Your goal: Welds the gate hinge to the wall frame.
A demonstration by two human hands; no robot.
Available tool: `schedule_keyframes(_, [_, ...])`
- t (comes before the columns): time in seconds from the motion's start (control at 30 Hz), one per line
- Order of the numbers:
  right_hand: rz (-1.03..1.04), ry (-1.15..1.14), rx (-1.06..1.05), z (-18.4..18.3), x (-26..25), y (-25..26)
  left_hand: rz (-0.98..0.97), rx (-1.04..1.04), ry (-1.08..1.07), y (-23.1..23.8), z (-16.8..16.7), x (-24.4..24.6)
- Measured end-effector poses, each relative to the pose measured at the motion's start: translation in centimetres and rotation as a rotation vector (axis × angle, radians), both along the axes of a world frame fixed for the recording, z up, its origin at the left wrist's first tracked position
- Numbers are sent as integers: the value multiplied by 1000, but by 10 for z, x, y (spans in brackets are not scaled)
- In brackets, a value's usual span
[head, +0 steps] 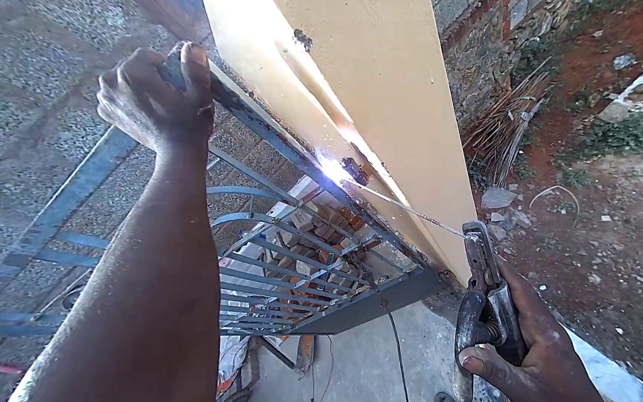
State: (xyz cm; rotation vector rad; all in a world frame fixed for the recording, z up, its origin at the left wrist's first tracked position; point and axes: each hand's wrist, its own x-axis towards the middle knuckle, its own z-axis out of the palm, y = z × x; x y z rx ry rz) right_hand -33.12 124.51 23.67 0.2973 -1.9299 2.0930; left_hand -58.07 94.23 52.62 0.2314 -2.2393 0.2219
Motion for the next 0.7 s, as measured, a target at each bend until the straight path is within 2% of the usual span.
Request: schedule_keyframes(0.7, [0,-12,6,1,-3,-1,-14,-12,-16,5,0,4])
